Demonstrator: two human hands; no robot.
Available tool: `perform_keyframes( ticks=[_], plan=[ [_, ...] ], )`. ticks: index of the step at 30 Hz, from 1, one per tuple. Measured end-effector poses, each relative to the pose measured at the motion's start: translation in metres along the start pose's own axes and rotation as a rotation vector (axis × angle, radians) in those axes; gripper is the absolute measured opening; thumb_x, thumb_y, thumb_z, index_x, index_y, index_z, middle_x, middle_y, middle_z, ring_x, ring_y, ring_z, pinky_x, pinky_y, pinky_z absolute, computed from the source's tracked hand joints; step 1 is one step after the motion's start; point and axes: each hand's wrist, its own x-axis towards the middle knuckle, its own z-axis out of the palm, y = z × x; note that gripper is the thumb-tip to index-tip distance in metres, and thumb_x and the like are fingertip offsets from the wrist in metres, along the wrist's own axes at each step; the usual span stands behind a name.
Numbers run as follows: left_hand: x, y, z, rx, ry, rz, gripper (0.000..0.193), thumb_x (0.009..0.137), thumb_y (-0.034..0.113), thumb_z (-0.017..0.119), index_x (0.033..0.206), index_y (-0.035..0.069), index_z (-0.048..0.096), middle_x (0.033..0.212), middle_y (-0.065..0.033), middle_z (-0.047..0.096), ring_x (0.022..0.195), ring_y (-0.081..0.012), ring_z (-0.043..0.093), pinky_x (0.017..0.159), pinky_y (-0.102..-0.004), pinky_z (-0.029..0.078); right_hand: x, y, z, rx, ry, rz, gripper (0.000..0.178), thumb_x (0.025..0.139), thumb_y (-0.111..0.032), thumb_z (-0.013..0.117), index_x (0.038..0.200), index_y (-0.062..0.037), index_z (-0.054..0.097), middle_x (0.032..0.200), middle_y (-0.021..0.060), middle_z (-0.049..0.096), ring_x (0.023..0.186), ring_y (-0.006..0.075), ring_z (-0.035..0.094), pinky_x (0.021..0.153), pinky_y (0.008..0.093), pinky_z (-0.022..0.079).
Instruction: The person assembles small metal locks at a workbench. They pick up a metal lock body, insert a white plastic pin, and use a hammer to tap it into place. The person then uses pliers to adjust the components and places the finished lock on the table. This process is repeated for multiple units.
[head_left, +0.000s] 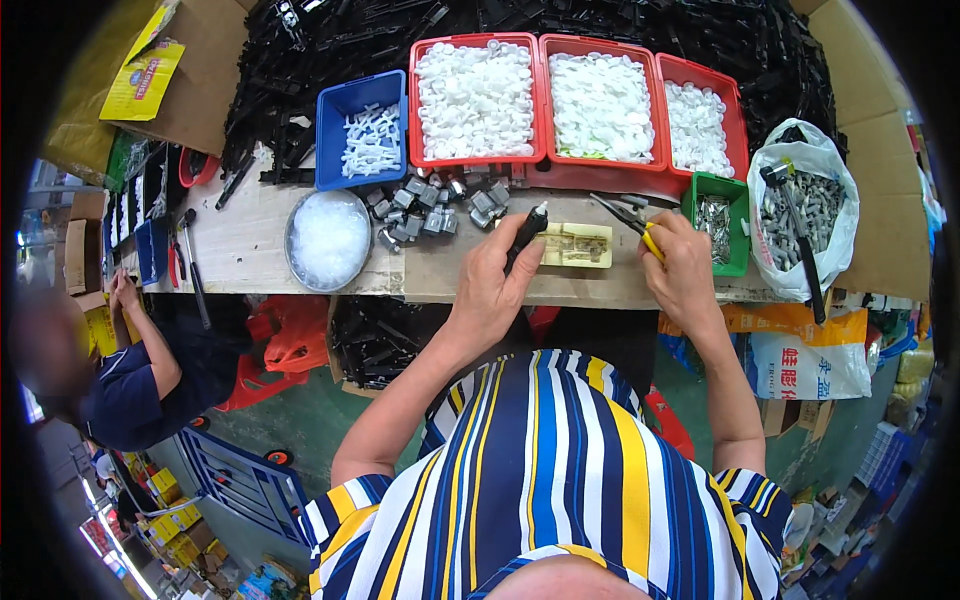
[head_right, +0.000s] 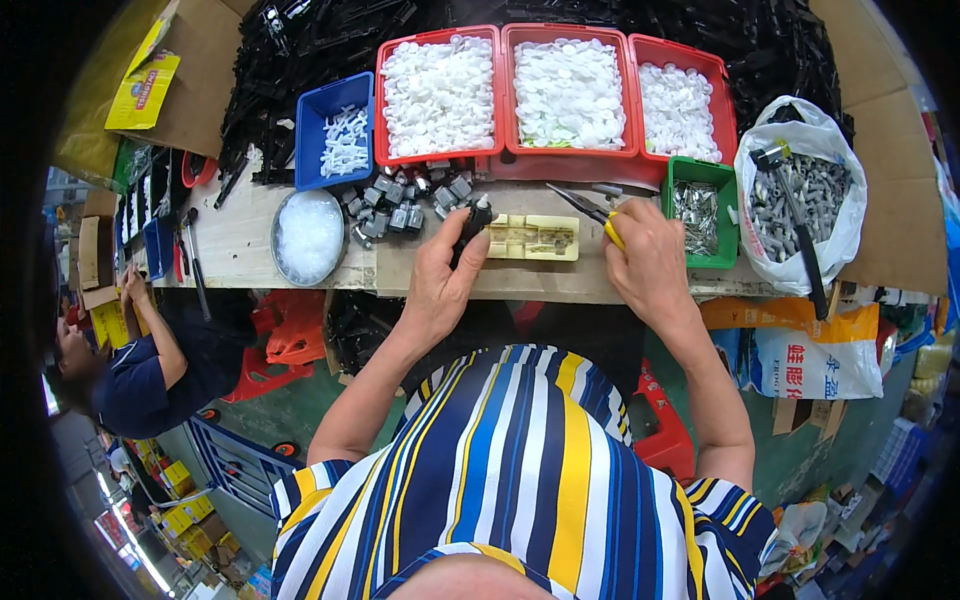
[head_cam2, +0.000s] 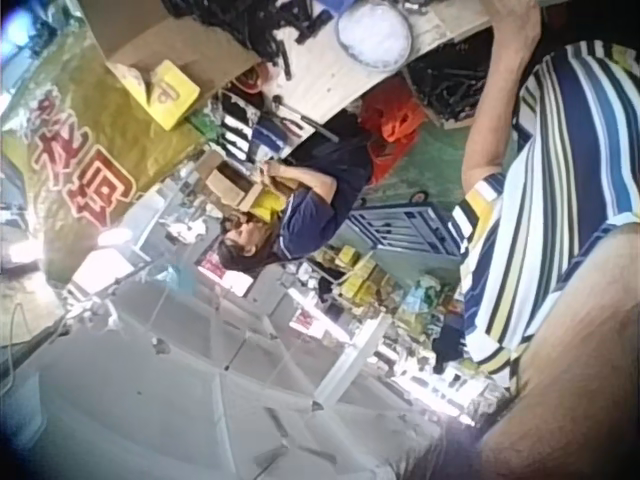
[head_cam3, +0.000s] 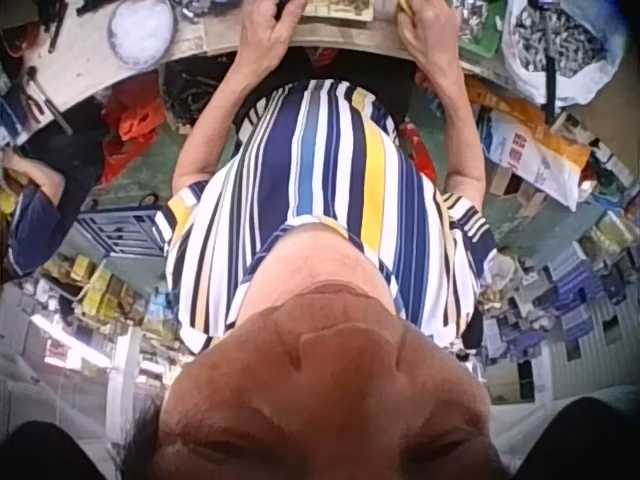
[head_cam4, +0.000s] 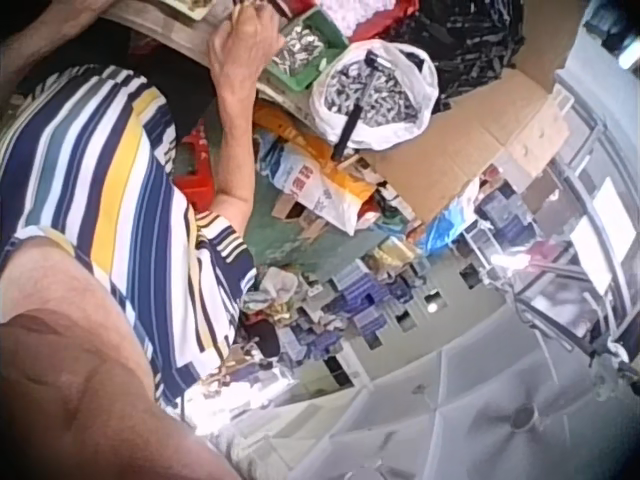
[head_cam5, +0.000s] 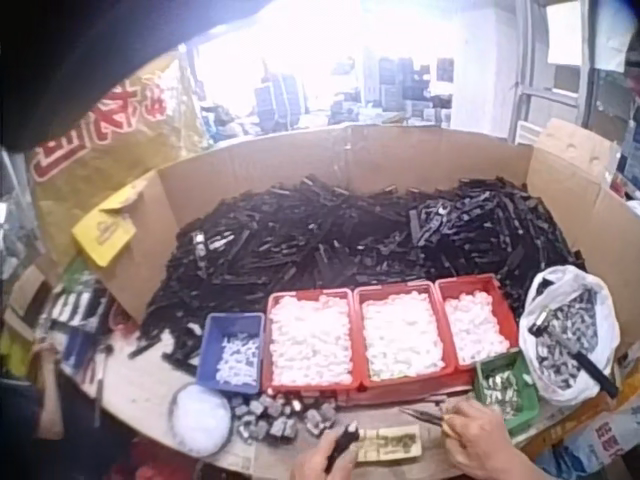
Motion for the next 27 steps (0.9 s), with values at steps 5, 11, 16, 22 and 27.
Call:
perform_keyframes(
  ticks=[5, 11, 16, 22, 27],
  plan=[
    [0.003, 0.007, 0.006, 0.078, -0.03, 0.011, 0.028, 0.103, 0.02, 0.055, 0.117, -0.004, 0.058, 0.093, -0.0192, 0.065, 0.081, -0.0343, 0.063, 0.073, -0.0386, 0.049, -0.008, -0.024, -0.008, 0.286, 0.011, -0.12, 0.02, 0.075, 0.008, 0.052, 0.093, 0.0059, 0.059, 0.128, 0.0207, 0.059, 0.117, 0.0377, 0.056, 0.095, 0.045, 0.04],
    [0.002, 0.005, 0.019, 0.196, -0.011, 0.155, 0.03, 0.101, 0.02, 0.057, 0.12, -0.003, 0.057, 0.101, -0.0221, 0.066, 0.089, -0.0405, 0.066, 0.074, -0.0428, 0.051, -0.013, -0.027, -0.007, 0.217, 0.023, -0.173, 0.026, 0.075, 0.01, 0.051, 0.1, 0.005, 0.058, 0.131, 0.0213, 0.055, 0.117, 0.0388, 0.054, 0.098, 0.0451, 0.038],
    [0.0, 0.005, 0.02, 0.188, -0.055, 0.148, 0.028, 0.101, 0.019, 0.058, 0.12, -0.003, 0.057, 0.092, -0.019, 0.064, 0.08, -0.0341, 0.064, 0.07, -0.0396, 0.05, -0.015, -0.028, -0.007, 0.304, -0.021, -0.164, 0.016, 0.075, 0.012, 0.053, 0.088, 0.0035, 0.057, 0.101, 0.0203, 0.057, 0.097, 0.0397, 0.058, 0.083, 0.0458, 0.046],
    [-0.001, 0.008, 0.005, -0.273, -0.398, -0.177, 0.03, 0.107, 0.025, 0.049, 0.113, -0.002, 0.061, 0.07, -0.0018, 0.053, 0.061, -0.009, 0.048, 0.056, -0.0256, 0.042, -0.023, -0.028, -0.005, 0.277, -0.002, -0.224, 0.01, 0.073, 0.012, 0.055, 0.077, 0.0027, 0.053, 0.09, 0.0188, 0.056, 0.081, 0.0407, 0.059, 0.071, 0.0464, 0.048],
    [0.001, 0.003, -0.011, -0.867, -0.72, -0.447, 0.045, 0.106, 0.039, 0.05, 0.114, -0.003, 0.062, 0.07, 0.0, 0.051, 0.057, -0.0076, 0.048, 0.054, -0.0215, 0.039, -0.025, -0.032, -0.013, 0.296, -0.066, -0.259, 0.01, 0.073, 0.009, 0.059, 0.078, 0.003, 0.053, 0.092, 0.0179, 0.058, 0.084, 0.0387, 0.06, 0.074, 0.0453, 0.049]
  ],
)
